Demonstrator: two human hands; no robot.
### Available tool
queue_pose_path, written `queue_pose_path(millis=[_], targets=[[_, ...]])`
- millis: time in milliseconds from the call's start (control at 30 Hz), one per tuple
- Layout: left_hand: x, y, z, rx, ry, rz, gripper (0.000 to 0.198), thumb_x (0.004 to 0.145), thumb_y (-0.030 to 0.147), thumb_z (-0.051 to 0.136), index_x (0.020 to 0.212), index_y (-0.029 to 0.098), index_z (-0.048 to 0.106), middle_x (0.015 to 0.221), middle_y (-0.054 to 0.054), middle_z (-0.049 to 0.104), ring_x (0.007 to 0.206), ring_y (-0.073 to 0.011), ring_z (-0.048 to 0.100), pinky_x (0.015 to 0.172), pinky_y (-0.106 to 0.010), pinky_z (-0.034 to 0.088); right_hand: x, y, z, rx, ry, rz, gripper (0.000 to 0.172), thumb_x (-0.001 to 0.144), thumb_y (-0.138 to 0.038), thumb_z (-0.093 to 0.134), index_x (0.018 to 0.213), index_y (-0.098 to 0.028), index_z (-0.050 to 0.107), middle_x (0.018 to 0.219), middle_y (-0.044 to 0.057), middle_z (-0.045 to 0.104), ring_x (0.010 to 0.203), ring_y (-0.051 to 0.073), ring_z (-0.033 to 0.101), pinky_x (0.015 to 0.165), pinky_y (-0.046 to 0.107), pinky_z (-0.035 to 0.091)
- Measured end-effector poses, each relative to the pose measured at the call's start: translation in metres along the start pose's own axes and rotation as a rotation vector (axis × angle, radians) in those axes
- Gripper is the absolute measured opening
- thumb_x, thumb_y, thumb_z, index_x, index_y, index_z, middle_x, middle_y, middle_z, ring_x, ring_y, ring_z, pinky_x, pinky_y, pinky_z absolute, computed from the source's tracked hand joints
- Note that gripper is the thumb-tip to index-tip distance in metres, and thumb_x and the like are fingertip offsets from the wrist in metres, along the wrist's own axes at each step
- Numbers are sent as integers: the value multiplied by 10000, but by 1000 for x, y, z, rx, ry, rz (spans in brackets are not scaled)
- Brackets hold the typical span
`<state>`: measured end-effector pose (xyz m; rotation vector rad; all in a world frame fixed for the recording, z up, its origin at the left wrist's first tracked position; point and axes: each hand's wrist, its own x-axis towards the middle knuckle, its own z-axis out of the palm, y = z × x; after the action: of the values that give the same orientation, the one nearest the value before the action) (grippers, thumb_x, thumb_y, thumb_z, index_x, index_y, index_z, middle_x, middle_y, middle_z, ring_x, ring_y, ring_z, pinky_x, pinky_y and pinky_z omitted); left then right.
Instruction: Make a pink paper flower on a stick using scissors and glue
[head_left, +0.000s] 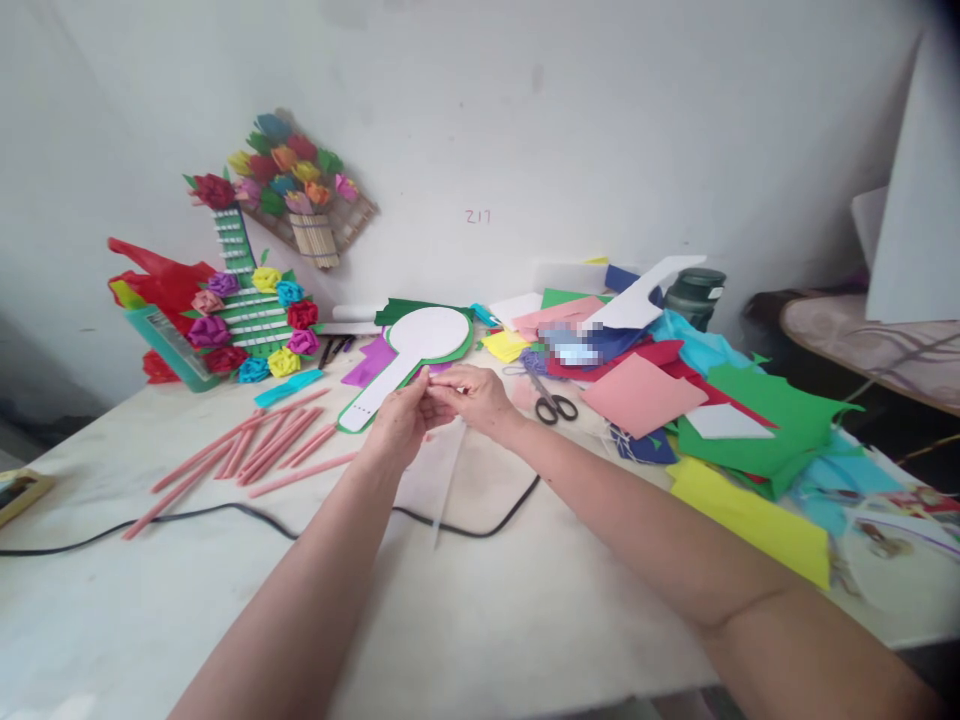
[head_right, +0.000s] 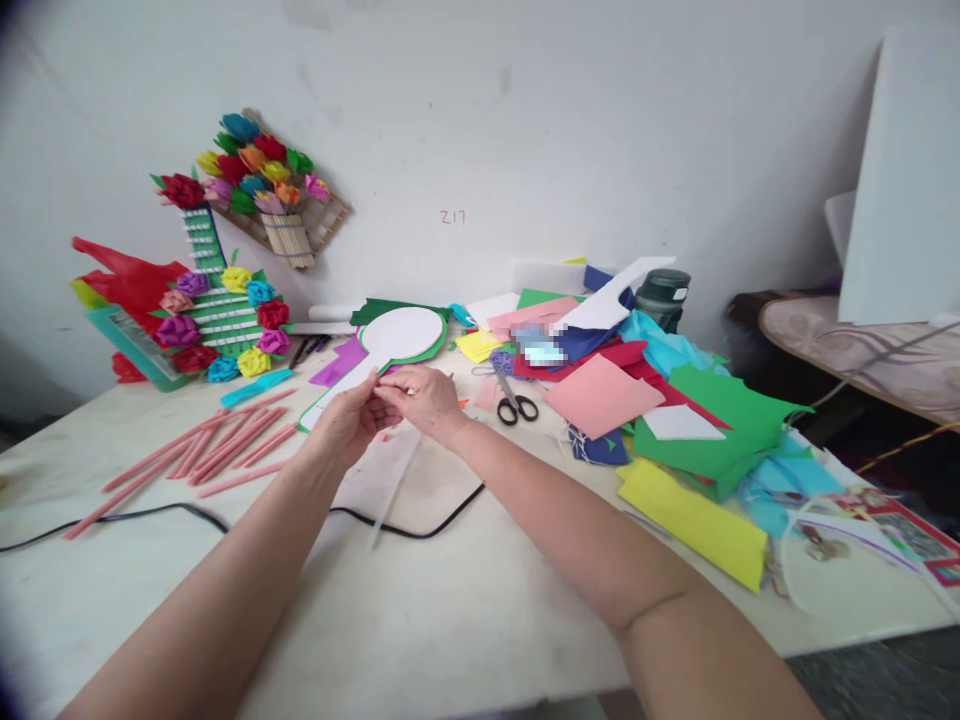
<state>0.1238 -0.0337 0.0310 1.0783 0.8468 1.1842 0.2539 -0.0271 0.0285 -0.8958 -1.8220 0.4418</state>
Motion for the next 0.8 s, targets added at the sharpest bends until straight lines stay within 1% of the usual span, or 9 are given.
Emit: queue_pose_path(millis=[100,167,267,333,400,467,567,700,800], targets=[[0,0,0,32,10,35,351,620,456,698,666,118,621,570,-52,634,495,-121,590,478,-215,449,3,4,-16,-75,-53,-72,169,765,-241,570,848,-220,716,908,37,690,874,172,604,765,287,460],[-1,2,1,66,50,70,351,578,432,733,646,110,610,588,-57,641,478,-112,574,449,-207,428,8,17,-36,-99,-36,-59,205,759,-208,546,879,-227,712,961,37,683,900,172,602,754,287,467],[-2,4,3,95,128,109,354,539,412,759,574,123,558,530,-33,609,420,-89,518,410,-198,388,15,48,-81,-214,194,35,265,742,-161,493,885,-216,709,969,40,676,902,181,601,810,324,462],[-2,4,5,116,167,136,367,573,441,730,541,134,530,465,-7,556,375,-73,463,384,-195,354,15,72,-117,-331,318,142,272,720,-170,497,888,-202,709,982,44,669,914,199,594,848,353,455],[-3,3,6,159,188,166,411,650,499,652,503,149,494,422,4,508,351,-69,424,376,-201,340,11,95,-150,-481,351,232,307,704,-167,491,921,-200,706,1041,43,652,994,215,566,915,369,420],[-2,2,6,228,209,200,467,717,542,561,466,168,435,407,2,478,357,-73,414,390,-208,354,5,112,-176,-616,305,345,340,685,-143,484,936,-197,706,1102,44,630,1062,225,540,958,357,391],[0,-2,3,325,241,272,463,756,554,498,499,177,421,477,-6,502,433,-91,461,434,-212,402,-3,128,-197,-755,194,501,365,697,-129,477,978,-195,701,1205,51,582,1129,234,507,1009,352,346],[5,-6,-3,359,268,338,390,762,551,488,674,172,501,669,-18,567,647,-133,549,535,-231,470,-2,138,-202,-870,29,539,389,736,-123,453,1048,-178,680,1306,71,510,1185,242,462,1030,358,312],[6,-7,-6,384,297,317,364,738,535,532,719,173,499,715,-15,577,701,-140,558,584,-244,481,-2,141,-200,-906,-12,536,385,763,-141,432,1058,-170,678,1326,77,490,1183,263,456,1017,371,324]])
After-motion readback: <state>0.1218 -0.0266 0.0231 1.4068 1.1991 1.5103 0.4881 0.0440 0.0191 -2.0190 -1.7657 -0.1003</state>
